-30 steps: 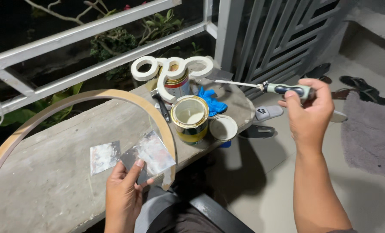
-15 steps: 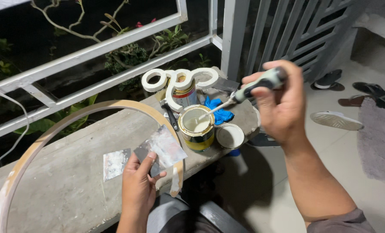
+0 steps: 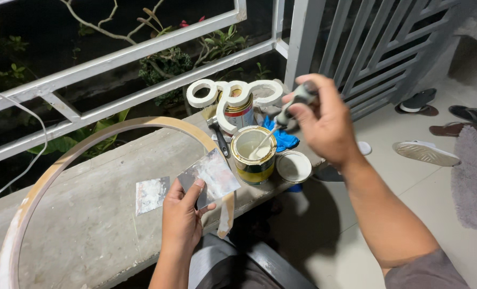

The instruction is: The person sands a large wooden ring by hand using small pieces of sandpaper, applying white paste from a container to sections of the ring and then rubbing the surface with the paper.

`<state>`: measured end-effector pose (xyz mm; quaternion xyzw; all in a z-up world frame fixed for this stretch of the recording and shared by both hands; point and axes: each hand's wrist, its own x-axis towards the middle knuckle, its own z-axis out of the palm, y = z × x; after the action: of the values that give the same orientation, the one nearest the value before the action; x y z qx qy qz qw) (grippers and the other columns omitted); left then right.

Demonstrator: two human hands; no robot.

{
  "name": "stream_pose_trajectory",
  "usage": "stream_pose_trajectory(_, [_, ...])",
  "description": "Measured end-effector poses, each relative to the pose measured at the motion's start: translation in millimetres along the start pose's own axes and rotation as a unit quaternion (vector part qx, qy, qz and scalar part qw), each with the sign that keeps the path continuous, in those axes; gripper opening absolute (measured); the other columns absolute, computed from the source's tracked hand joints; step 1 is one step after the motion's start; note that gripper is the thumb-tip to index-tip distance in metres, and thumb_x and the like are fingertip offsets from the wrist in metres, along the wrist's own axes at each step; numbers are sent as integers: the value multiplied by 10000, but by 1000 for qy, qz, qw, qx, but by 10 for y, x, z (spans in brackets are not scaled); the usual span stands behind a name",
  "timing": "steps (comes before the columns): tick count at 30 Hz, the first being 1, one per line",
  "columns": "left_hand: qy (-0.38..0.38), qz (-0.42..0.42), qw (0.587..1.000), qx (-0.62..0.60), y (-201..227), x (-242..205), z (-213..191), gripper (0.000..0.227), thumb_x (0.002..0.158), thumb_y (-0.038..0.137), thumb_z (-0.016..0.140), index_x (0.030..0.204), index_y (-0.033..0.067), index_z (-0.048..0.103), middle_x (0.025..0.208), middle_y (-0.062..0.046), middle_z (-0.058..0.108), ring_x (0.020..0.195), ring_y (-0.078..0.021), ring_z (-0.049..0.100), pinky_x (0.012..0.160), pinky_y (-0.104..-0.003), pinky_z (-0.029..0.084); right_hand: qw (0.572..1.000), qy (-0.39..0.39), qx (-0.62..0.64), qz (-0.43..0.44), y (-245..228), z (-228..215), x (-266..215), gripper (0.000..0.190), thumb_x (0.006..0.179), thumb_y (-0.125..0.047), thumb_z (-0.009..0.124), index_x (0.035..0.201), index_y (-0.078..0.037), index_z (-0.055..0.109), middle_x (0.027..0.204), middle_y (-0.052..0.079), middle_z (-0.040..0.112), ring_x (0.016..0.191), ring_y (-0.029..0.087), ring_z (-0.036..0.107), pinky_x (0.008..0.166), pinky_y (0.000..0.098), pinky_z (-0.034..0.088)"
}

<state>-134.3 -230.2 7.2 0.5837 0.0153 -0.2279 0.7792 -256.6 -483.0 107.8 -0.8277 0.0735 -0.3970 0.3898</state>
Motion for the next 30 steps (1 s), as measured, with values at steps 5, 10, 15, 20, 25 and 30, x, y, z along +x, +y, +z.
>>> stream_pose_trajectory(5, [1,-4,1000,-2,88,-41,114,177,916,77,694,1081,79,629,972,-37,597,798,-143,583,565,-370,620,992,82,89,-45,92,-198,-32,357,1087,-226,545,1328,-5,402,1153,227,677,1024,280,699,905,364,622])
stream_pose_trajectory(10, [-12,6,1000,0,98,-43,182,186,913,59,686,1089,77,628,942,-36,572,807,-151,586,570,-393,631,981,129,143,-2,175,-268,-37,413,1089,-307,559,1346,-29,392,1164,228,675,981,266,699,851,341,629])
stream_pose_trajectory(15, [-16,7,1000,5,118,-71,208,277,919,53,661,1194,84,650,983,-47,643,783,-155,603,535,-373,612,991,65,112,-45,292,-113,1,304,1109,-131,525,1340,-9,370,1168,253,669,1022,309,691,898,390,618])
stream_pose_trajectory(20, [-9,42,998,-46,74,-63,181,204,885,-14,702,1079,3,640,796,-92,618,604,-254,707,484,-418,658,990,-41,135,-24,652,387,-24,414,1005,-155,634,1360,-21,468,1120,232,723,960,249,723,829,403,622])
stream_pose_trajectory(25, [4,43,998,-45,107,-61,128,179,888,6,712,1051,16,640,781,-76,611,597,-242,697,485,-429,664,981,-48,187,17,665,378,-31,409,1018,-94,587,1396,-27,448,1184,230,710,1007,237,703,873,390,621])
stream_pose_trajectory(30, [10,42,998,-46,150,-75,143,165,891,3,707,1040,3,638,763,-65,569,586,-218,662,485,-430,663,970,26,238,27,708,145,-131,409,1080,-159,494,1428,0,348,1245,270,642,1097,287,680,932,395,598])
